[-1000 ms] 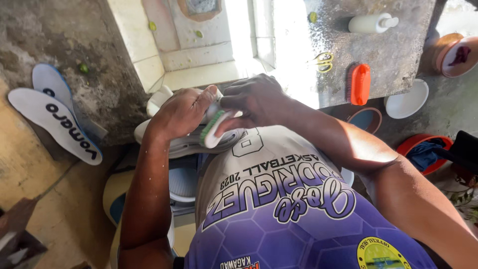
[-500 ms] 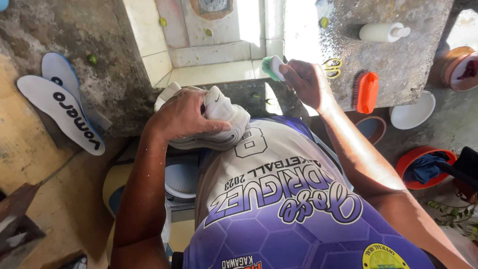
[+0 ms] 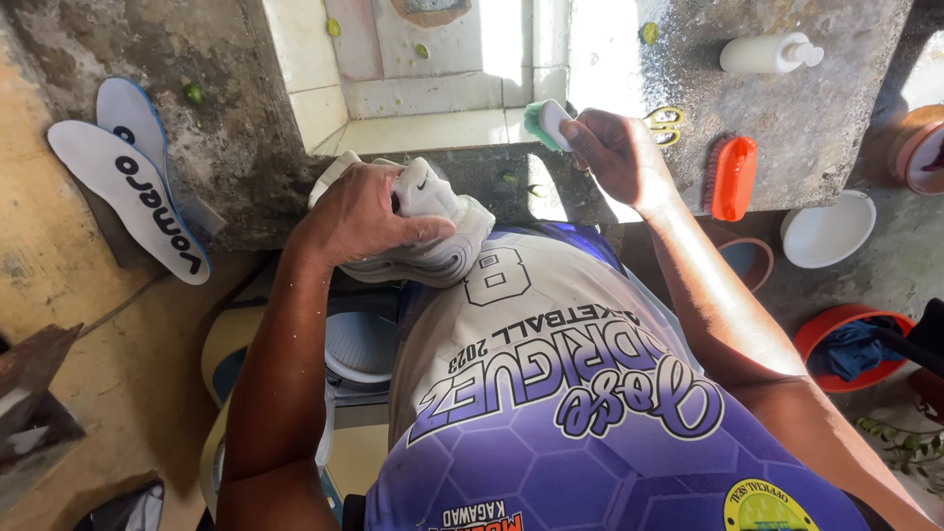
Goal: The person scrubs a white sneaker with a green brush and a purple liquid cleaner at a concrete sink. They repeatedly apply the cleaner, scrub the upper and sole, and rinse the shoe under running water.
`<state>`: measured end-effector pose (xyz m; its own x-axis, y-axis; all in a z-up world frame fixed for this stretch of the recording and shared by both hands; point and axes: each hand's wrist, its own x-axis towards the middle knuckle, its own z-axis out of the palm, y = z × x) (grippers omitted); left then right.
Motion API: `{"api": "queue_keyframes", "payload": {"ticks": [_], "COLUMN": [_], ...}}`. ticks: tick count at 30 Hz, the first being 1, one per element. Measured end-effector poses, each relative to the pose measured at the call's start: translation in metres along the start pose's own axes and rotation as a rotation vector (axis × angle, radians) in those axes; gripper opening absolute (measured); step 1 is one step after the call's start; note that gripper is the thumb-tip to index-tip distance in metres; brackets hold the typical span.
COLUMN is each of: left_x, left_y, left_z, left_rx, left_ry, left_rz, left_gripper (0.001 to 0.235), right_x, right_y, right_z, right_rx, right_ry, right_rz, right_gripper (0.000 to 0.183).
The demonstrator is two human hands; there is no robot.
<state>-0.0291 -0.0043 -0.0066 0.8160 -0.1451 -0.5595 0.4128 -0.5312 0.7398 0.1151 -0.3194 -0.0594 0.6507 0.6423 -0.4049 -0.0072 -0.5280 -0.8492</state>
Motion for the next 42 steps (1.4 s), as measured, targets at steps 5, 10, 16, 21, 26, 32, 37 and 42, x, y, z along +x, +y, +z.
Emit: {"api": "queue_keyframes", "payload": {"ticks": [5, 10, 16, 21, 26, 32, 37, 42], "left_x": [-0.003, -0.002, -0.002, 0.001, 0.013, 0.016, 0.019, 0.016], "left_y": [0.004, -0.002, 0.007, 0.026, 0.045, 0.062, 0.06, 0.051], "left_z": [0.003, 0.003, -0.014, -0.033, -0.053, -0.061, -0.059, -0.049], "left_rx": [-0.011, 0.04, 0.007, 0.073, 0.206, 0.17, 0.122, 0.154], "left_ry": [0.12, 0.259, 0.294, 0.299, 0.302, 0.393, 0.458, 0.449], "left_rz": [-0.054, -0.08, 0.021, -0.013, -0.011, 0.05, 0.113, 0.074], "left_gripper": [0.062, 0.066, 0.071, 0.072, 0.075, 0.073, 0.068, 0.073], "right_x": [-0.009, -0.016, -0.021, -0.006, 0.03, 0.068, 0.07, 0.068], "right_y": [0.0, 0.01, 0.021, -0.007, -0.046, -0.08, -0.086, -0.08], "right_z": [-0.003, -0.001, -0.005, 0.004, 0.034, 0.071, 0.078, 0.089], "right_rx": [-0.23, -0.476, -0.803, -0.188, 0.562, 1.31, 1.4, 1.594], "right_ry": [-0.013, -0.023, -0.044, -0.025, -0.472, -0.709, -0.753, -0.814], "right_rz": [0.044, 0.029, -0.074, -0.344, 0.118, 0.481, 0.412, 0.399], "right_gripper": [0.044, 0.037, 0.047, 0.043, 0.078, 0.103, 0.095, 0.086]}}
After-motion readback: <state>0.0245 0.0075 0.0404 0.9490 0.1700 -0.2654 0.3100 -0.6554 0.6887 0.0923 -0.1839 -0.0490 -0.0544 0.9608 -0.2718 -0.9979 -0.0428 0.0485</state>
